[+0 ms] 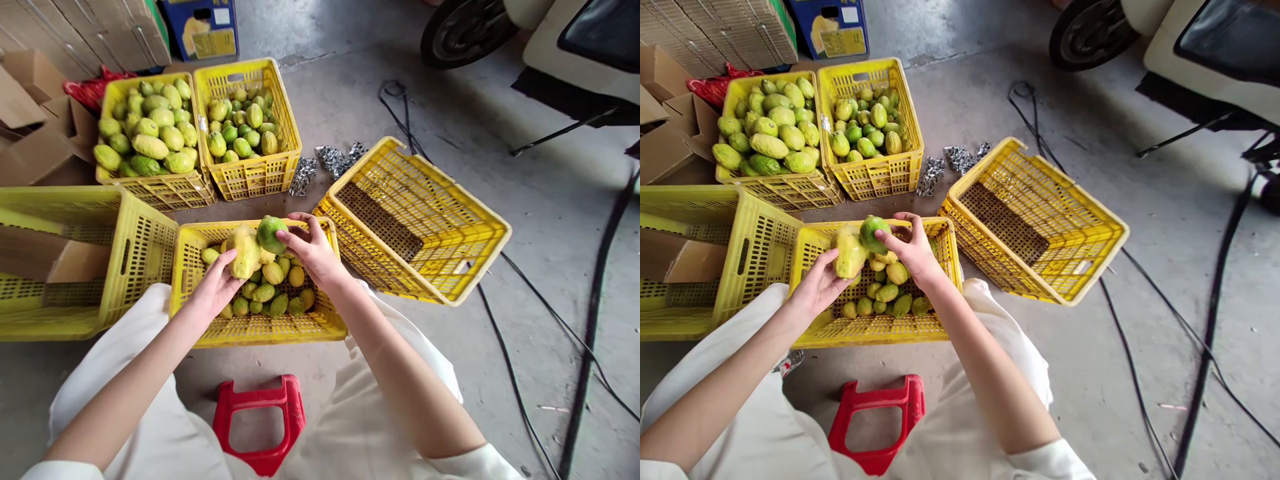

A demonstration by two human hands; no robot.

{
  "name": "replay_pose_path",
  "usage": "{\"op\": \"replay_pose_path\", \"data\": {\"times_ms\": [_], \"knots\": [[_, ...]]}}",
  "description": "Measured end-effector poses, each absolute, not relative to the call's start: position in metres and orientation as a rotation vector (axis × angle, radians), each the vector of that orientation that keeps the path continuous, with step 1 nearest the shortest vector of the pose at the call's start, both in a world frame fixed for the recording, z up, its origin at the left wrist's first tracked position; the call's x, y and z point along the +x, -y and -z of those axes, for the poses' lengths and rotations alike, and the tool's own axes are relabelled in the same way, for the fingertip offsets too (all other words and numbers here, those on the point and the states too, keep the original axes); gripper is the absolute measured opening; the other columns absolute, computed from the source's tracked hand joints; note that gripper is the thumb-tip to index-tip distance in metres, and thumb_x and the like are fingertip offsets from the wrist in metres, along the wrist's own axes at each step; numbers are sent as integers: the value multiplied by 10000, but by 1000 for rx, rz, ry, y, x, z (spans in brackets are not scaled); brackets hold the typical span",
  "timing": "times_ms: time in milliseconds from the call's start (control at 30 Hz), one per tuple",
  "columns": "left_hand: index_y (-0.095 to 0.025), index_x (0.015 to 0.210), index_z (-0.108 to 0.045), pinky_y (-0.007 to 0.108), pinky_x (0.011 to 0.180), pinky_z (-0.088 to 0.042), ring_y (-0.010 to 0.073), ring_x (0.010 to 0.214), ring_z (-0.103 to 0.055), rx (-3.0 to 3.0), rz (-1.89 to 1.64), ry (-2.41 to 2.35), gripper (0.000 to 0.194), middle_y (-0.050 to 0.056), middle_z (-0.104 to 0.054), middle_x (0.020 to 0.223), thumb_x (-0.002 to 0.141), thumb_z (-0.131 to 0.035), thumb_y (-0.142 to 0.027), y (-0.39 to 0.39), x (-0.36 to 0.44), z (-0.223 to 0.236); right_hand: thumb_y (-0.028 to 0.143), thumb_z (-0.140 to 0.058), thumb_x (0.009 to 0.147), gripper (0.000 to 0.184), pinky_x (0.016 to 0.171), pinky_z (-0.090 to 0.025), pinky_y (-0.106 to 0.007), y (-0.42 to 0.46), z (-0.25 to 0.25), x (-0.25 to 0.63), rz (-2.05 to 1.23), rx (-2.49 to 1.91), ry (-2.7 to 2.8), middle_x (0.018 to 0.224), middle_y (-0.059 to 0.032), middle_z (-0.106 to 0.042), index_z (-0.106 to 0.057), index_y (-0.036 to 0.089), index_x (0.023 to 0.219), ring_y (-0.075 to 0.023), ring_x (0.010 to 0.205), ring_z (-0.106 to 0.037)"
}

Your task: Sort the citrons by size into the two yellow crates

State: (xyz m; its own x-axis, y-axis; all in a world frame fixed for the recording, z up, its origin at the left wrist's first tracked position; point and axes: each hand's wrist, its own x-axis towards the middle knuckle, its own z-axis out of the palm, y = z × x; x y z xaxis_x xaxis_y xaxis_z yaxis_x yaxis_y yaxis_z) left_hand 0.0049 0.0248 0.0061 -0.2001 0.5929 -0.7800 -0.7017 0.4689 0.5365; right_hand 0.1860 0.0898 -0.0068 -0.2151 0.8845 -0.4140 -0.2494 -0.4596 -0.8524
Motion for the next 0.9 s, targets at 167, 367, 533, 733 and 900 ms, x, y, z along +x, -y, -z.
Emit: {"op": "replay_pose_path", "data": {"times_ms": [167,367,533,733,900], "knots": [[-185,1187,-729,302,776,-667,236,958,-777,-107,-1199,-1317,306,88,-823,1051,883,-759,-161,-24,5,-5,589,-966,579,583,770,-558,-340,-93,8,185,-1822,-1268,802,1008,-11,-713,-621,294,945,-220,954,-664],[-138,1200,-733,368,801,-678,246,900,-770,-114,-1177,-1271,340,123,-813,1049,869,-781,-198,-23,1,-4,611,-944,614,574,813,-541,-381,-92,5,186,-1855,-1242,872,1068,-45,-763,-715,290,1031,-252,960,-671],[-104,1292,-698,421,901,-693,284,989,-803,-95,-1215,-1235,440,163,-819,1125,864,-781,-164,-24,0,-5,576,-986,555,682,737,-501,-312,-92,8,185,-1771,-1269,827,1002,-1,-713,-638,285,1065,-195,922,-650],[-173,1266,-681,348,835,-677,242,945,-789,-85,-1222,-1232,475,114,-820,1103,820,-843,-194,-24,-2,0,640,-979,559,679,710,-494,-298,-93,7,186,-1806,-1223,812,996,7,-716,-623,287,1016,-196,929,-665],[-192,1156,-692,334,805,-661,234,916,-768,-85,-1217,-1282,365,79,-806,1000,825,-845,-218,-22,-1,5,660,-950,627,603,786,-553,-331,-89,-2,186,-1878,-1216,903,1053,-14,-758,-663,300,1017,-232,1021,-704]]}}
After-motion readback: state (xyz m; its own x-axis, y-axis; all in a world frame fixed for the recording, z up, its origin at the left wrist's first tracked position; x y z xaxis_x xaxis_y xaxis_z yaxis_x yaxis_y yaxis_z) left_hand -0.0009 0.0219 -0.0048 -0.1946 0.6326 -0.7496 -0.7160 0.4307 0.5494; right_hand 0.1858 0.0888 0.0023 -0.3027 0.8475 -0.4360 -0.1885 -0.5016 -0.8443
